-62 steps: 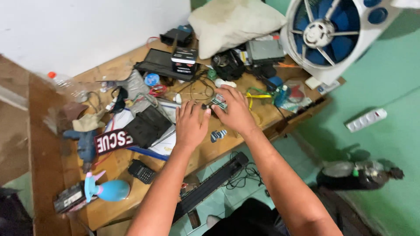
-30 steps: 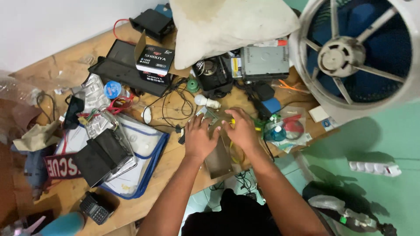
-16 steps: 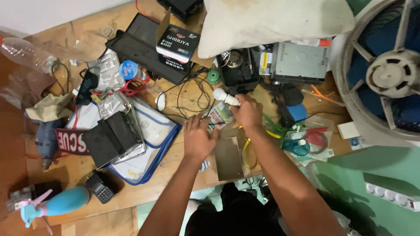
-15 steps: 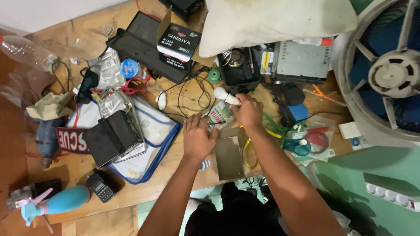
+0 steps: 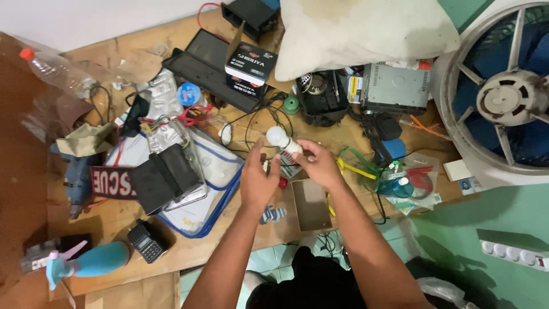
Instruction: Cleaning and organizing various small objects on a cluttered desk.
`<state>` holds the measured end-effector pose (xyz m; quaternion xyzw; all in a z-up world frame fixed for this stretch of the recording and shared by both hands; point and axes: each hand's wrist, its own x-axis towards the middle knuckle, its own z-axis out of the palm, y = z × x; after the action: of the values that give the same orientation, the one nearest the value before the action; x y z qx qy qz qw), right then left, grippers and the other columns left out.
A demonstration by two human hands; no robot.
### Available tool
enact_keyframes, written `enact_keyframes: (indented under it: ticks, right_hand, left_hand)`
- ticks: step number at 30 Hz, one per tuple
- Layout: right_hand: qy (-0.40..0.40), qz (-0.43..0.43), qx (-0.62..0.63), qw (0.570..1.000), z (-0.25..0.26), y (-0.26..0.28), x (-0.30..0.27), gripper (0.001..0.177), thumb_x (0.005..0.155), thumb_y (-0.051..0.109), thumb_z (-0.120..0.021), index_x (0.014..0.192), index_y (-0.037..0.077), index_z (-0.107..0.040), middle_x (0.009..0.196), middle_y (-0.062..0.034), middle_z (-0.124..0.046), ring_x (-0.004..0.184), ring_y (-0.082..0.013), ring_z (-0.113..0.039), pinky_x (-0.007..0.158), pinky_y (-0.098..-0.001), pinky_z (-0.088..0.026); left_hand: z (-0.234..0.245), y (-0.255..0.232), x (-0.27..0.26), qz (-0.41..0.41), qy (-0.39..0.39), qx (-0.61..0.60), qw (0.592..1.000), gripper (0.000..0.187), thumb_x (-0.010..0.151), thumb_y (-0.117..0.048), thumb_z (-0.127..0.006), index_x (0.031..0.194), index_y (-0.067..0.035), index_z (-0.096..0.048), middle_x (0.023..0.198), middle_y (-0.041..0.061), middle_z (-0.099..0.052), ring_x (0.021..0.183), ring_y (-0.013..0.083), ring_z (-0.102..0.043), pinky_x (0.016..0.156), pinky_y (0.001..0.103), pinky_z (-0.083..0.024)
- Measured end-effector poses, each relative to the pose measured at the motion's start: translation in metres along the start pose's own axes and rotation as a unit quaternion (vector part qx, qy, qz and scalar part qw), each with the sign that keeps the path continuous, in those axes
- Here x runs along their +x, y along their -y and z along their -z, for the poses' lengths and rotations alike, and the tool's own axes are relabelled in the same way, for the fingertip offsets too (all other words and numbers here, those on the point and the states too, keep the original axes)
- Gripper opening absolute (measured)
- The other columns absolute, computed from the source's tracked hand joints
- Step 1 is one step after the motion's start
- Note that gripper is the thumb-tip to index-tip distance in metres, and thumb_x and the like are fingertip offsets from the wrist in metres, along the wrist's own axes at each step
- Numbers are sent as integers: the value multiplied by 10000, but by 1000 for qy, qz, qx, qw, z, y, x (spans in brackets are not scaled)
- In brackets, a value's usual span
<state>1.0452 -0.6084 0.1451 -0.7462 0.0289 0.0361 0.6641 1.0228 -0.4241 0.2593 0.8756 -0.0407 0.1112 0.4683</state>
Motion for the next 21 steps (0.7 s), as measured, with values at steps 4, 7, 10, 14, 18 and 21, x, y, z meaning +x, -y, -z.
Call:
enact_keyframes:
  ticks: [4,7,10,14,18,21]
  right_hand:
    - [57,42,32,997,-20,33,-17,423,928,94,-745,1334,36,-645,1118,-37,-738,1003,-89,-661,896,-267,-545]
    - [61,45,46,996,-40,60,-28,417,925,48,-739,1333,40,-652,1103,-21,-729,957,-86,-648,859,-265,-541]
    - [57,76,69,993,-61,76,-37,411,919,20,-726,1318,36,-630,1160,-3,-724,1032,-72,-662,905,-256,-549]
    - [48,91,94,990,-85,91,-45,442,943,20,-705,1371,47,-601,1106,-8,-702,951,-65,-637,825,-254,-531]
    - [46,-11,219,975,-96,128,-58,371,994,140,-629,1357,70,-618,1032,-8,-693,866,-113,-680,781,-268,-555]
    - [61,-39,270,960,-104,130,-57,334,1039,206,-595,1333,52,-634,1039,-9,-679,863,-114,-652,787,-296,-585]
  left_hand:
    - [18,0,-5,28,-30,-126,991,549,922,-167,-715,1415,-16,-524,1231,143,-692,968,237,-723,819,339,-581]
    - [33,8,-10,8,-74,-150,986,470,947,-138,-747,1374,-25,-587,1172,126,-713,938,169,-713,776,295,-585]
    - [52,8,-16,7,-103,-168,980,398,947,-99,-763,1319,-21,-644,1145,102,-734,951,142,-708,781,277,-595]
    - [72,20,-22,6,-87,-295,951,413,962,-53,-735,1352,-16,-601,1156,79,-730,1027,130,-704,862,266,-595]
    - [91,31,-26,5,-62,-380,923,432,992,-23,-675,1406,-22,-549,1256,89,-682,1105,147,-672,911,273,-566]
    - [102,47,-28,-28,-59,-395,916,409,1023,-27,-637,1418,-15,-532,1376,102,-637,1209,170,-643,998,294,-544]
